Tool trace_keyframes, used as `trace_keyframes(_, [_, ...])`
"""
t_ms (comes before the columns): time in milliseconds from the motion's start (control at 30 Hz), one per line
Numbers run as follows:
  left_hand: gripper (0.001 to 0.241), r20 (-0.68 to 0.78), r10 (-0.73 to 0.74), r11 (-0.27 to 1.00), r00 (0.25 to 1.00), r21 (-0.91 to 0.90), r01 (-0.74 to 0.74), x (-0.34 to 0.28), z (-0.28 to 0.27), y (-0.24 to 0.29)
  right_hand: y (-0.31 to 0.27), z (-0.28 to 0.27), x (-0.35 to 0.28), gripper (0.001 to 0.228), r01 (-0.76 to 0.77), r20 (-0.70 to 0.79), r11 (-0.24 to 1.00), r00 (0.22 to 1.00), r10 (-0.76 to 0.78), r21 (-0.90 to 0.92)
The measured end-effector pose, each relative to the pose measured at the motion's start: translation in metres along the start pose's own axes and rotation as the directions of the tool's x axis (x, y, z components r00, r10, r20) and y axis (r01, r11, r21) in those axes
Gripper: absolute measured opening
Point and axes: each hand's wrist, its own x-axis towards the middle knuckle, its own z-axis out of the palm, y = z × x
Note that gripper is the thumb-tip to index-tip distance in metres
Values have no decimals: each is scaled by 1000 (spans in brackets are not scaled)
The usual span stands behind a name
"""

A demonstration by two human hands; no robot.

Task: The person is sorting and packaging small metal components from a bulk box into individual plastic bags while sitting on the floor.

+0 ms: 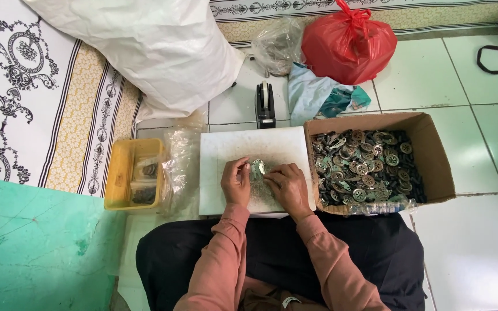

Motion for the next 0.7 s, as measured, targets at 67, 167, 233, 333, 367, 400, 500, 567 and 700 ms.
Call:
trace_keyframes(67, [15,-2,36,999,999,22,-36,1,-3,4,-6,-5,1,7,-20,23,1000,1000,20,5])
trace_keyframes(167, [14,32,119,990,992,66,-121,-1,-3,6,-7,-10,3,14,-117,39,988,993,114,100])
trace_keyframes(233, [16,65,168,981,984,87,-174,2,-2,11,-6,-11,7,17,-186,38,964,983,182,190])
trace_keyframes(333, [19,168,246,958,955,107,-265,1,-3,18,-7,-14,9,23,-299,90,917,954,285,264])
trace_keyframes(367, [19,184,280,944,942,125,-305,-1,-2,17,-7,-15,9,29,-324,102,902,946,307,286])
trace_keyframes(400, [18,199,315,928,928,142,-345,-1,0,15,-8,-15,11,36,-347,115,886,938,328,307])
trace_keyframes(500, [18,274,356,891,894,189,-413,-3,-3,18,-13,-26,26,34,-502,256,769,864,433,396])
trace_keyframes(567, [19,303,345,882,888,219,-418,-4,-5,19,-6,-16,24,27,-553,316,727,832,456,407])
trace_keyframes(700, [24,350,323,871,879,254,-421,-5,-4,14,8,-9,26,22,-640,417,658,764,492,397])
